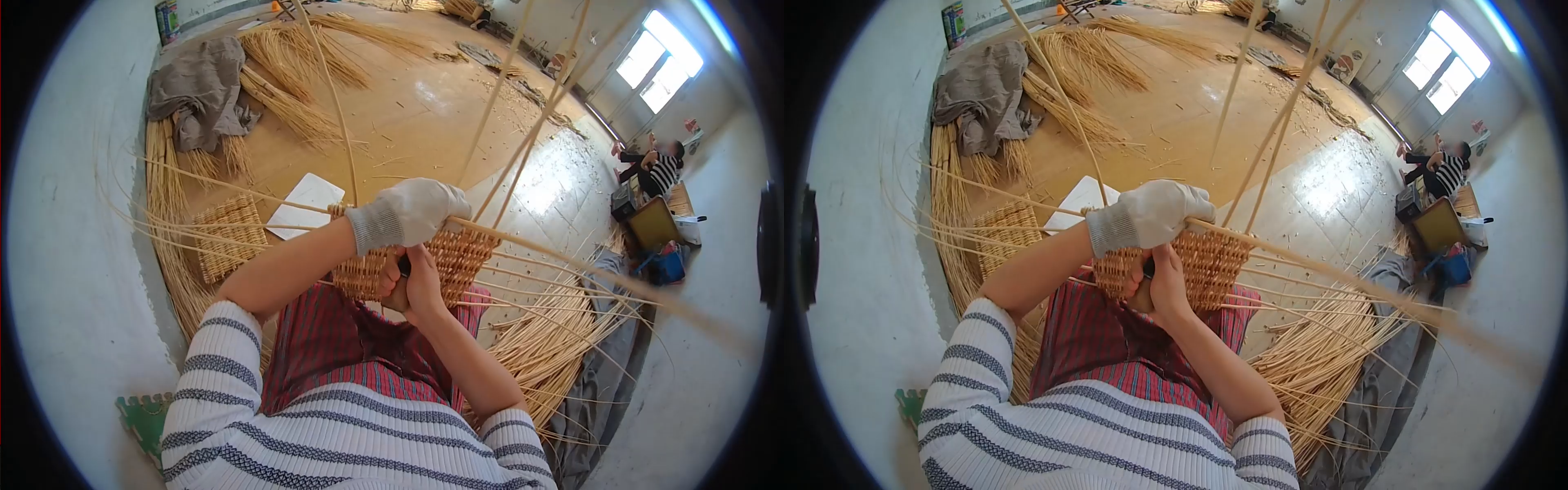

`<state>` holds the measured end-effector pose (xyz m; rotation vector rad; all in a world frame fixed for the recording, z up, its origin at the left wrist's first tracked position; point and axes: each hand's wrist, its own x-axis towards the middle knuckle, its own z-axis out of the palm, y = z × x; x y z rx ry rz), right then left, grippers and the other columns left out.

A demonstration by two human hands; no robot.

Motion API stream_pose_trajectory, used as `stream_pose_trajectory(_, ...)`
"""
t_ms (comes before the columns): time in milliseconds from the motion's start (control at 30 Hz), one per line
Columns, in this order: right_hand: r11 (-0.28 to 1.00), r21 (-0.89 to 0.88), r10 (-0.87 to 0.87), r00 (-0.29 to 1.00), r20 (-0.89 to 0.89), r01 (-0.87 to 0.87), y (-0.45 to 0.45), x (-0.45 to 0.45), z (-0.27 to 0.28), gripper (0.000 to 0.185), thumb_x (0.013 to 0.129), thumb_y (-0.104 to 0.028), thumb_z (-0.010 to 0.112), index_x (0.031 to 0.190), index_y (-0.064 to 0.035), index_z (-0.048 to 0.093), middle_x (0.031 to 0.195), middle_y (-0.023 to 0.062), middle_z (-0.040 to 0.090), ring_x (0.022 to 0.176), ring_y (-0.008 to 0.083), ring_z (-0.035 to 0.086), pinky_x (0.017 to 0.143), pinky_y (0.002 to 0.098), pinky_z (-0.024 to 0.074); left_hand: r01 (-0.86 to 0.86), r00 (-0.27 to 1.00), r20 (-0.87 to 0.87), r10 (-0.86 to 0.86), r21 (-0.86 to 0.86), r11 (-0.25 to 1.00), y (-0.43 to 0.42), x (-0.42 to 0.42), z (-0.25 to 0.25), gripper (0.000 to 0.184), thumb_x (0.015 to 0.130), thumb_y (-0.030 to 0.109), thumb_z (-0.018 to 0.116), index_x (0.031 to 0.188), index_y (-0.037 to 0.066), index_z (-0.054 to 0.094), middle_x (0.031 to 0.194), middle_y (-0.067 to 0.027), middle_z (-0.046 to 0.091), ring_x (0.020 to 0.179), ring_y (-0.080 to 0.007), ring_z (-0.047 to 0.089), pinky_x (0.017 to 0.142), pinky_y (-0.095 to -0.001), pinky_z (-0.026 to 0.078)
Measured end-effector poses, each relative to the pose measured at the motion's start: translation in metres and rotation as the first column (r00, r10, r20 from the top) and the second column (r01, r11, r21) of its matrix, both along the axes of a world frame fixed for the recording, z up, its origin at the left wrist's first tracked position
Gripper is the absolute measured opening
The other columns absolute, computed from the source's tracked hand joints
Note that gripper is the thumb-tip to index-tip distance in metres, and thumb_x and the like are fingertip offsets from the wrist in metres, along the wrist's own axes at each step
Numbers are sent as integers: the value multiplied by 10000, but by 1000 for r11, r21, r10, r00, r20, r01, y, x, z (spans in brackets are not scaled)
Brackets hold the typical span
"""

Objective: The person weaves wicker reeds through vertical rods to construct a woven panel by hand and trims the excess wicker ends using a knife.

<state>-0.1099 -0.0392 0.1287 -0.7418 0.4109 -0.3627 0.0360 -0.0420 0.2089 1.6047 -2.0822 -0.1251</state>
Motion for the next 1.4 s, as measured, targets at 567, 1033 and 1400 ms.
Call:
stream_pose_trajectory(567, -63, -804, 160, 789, -593, -592, -53, -147, -29, 438, 1027, -226, 598, 1436, -72, 580, 1243, 179, 698, 1164, 366, 655, 1032, 464, 502, 141, 588, -792, 164, 300, 943, 15, 39, 3, 544, 1021, 651, 517, 1096, 112, 543, 850, 11, 584, 571, -45, 508, 474, -193, 391)
stream_pose_trajectory(1033, 709, -649, 3, 921, -390, -277, -38, -198, -66, 247, 1022, -54, 515, 1154, -25, 721, 956, 94, 763, 875, 169, 725, 836, 313, 565, -255, 618, -761, 198, 45, 966, 41, 48, -52, 334, 1054, 167, 584, 1354, 20, 581, 1297, -93, 655, 1105, -181, 639, 937, -323, 539)
stream_pose_trajectory(1400, 966, 86, 106, 68, -992, -246, 326, -371, -378, 356, 958, -313, 543, 1175, -104, 732, 1176, 237, 715, 1090, 424, 681, 940, 515, 541, -416, 569, -765, 300, 46, 908, 78, 91, -30, 646, 1126, 495, 346, 1388, -53, 568, 1342, -205, 651, 1203, -304, 644, 1053, -422, 535)
